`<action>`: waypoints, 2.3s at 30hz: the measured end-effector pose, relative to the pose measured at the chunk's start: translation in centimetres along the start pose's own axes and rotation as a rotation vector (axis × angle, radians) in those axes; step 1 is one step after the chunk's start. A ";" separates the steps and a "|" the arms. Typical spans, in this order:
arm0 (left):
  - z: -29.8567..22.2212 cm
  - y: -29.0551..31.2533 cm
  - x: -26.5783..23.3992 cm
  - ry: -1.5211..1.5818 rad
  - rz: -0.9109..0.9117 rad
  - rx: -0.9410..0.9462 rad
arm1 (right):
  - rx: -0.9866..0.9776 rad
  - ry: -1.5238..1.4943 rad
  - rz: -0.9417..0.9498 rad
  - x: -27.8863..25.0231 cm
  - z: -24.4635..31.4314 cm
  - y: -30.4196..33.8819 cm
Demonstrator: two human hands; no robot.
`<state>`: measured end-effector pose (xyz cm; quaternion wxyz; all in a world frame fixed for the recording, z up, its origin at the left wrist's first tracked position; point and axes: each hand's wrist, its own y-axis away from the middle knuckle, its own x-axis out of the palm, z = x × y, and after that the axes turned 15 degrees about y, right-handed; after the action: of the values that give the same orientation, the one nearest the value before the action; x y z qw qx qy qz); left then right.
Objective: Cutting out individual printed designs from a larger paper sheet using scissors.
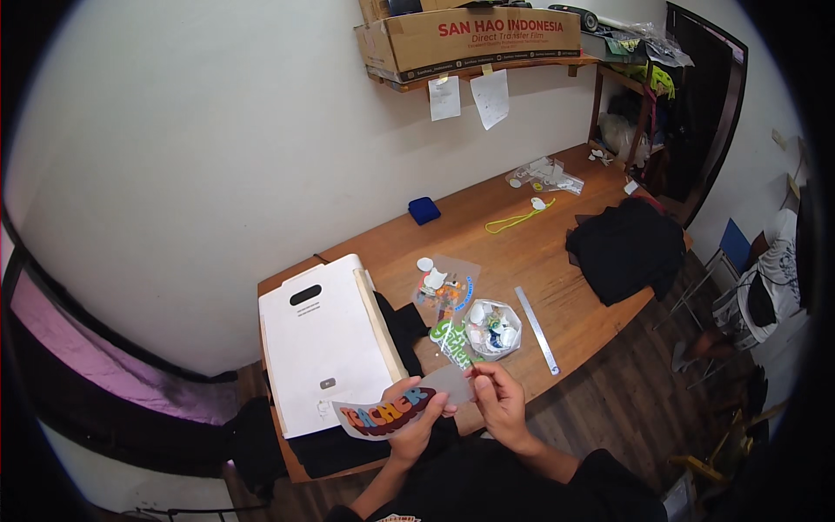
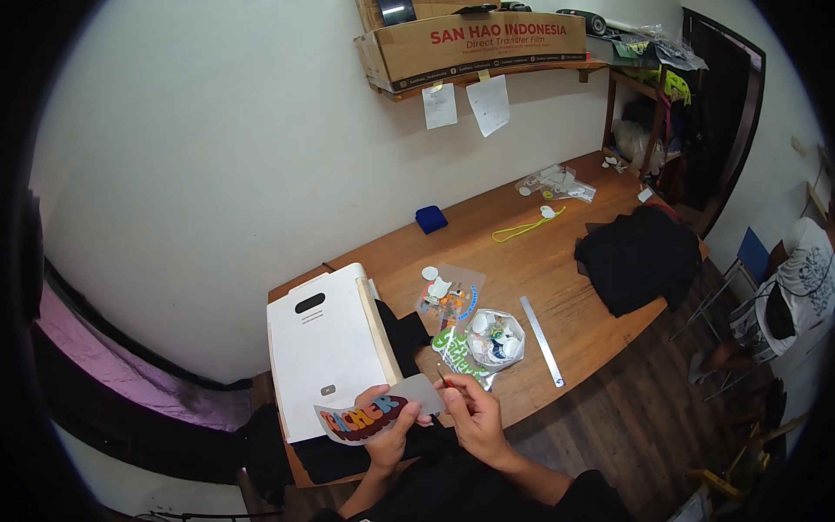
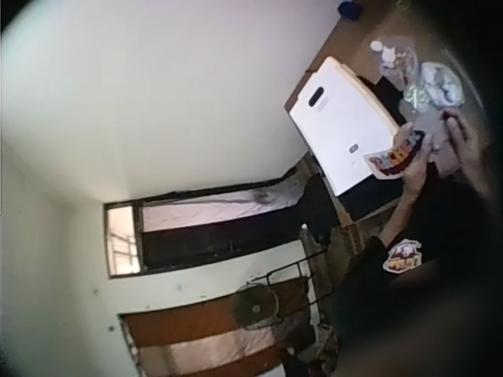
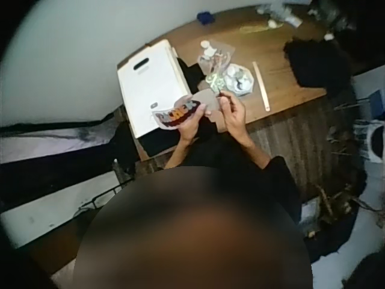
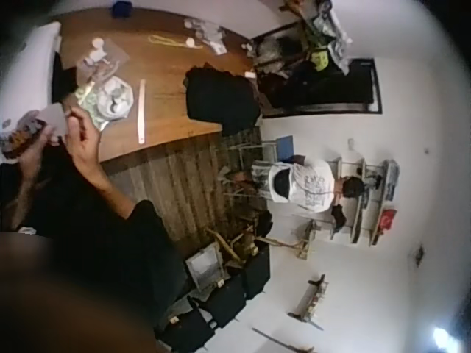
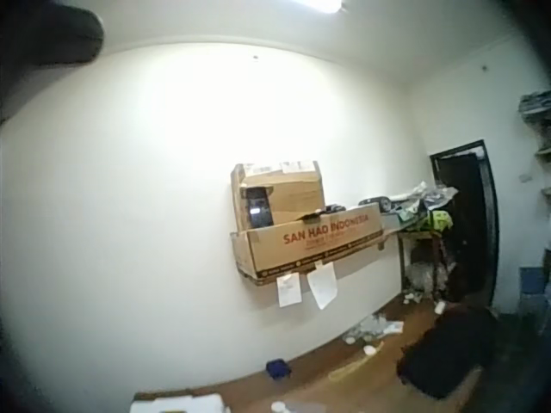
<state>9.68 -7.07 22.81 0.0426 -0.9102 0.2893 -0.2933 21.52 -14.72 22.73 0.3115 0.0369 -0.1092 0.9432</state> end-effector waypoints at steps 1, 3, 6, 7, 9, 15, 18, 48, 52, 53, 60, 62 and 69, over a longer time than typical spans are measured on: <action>-0.1 0.0 0.1 0.001 -0.001 -0.001 | 0.033 -0.111 0.017 -0.2 -0.3 0.2; -0.4 -0.1 0.4 -0.005 -0.031 0.011 | 0.029 -0.093 0.032 -0.5 -0.7 0.6; -0.3 -0.3 0.6 -0.014 -0.059 0.026 | 0.028 -0.017 0.072 -1.0 -1.5 1.5; -0.3 -0.3 0.6 -0.014 -0.060 0.025 | 0.028 0.043 0.095 -1.1 -1.6 1.8; -0.3 -0.3 0.6 -0.060 -0.063 0.029 | 0.012 0.119 0.080 -1.1 -1.7 2.0; -0.6 -0.5 1.0 -0.023 -0.037 0.064 | 0.004 0.276 0.053 -0.9 -1.5 2.2; -0.6 -0.4 1.0 -0.040 -0.031 0.063 | -0.001 0.294 0.052 -0.8 -1.3 2.2; -1.0 -0.2 0.9 -0.035 -0.080 0.084 | -0.049 0.295 0.061 0.1 -0.8 2.1; -1.1 -0.2 0.8 -0.034 -0.091 0.075 | -0.069 0.323 0.062 0.4 -0.5 1.8; -1.1 -0.2 0.8 -0.030 -0.094 0.076 | -0.068 0.324 0.061 0.4 -0.4 1.8; -1.1 -0.3 0.8 -0.047 -0.093 0.092 | -0.049 0.317 0.070 0.3 -0.5 1.8; -1.1 -0.3 0.9 -0.050 -0.088 0.091 | -0.039 0.310 0.076 0.3 -0.6 1.9; -1.1 -0.3 0.9 -0.035 -0.096 0.082 | -0.062 0.298 0.072 0.5 -0.8 1.6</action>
<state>9.82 -7.27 24.23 0.0709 -0.9255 0.2320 -0.2907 20.11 -15.51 21.72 0.2911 -0.1170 -0.0922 0.9450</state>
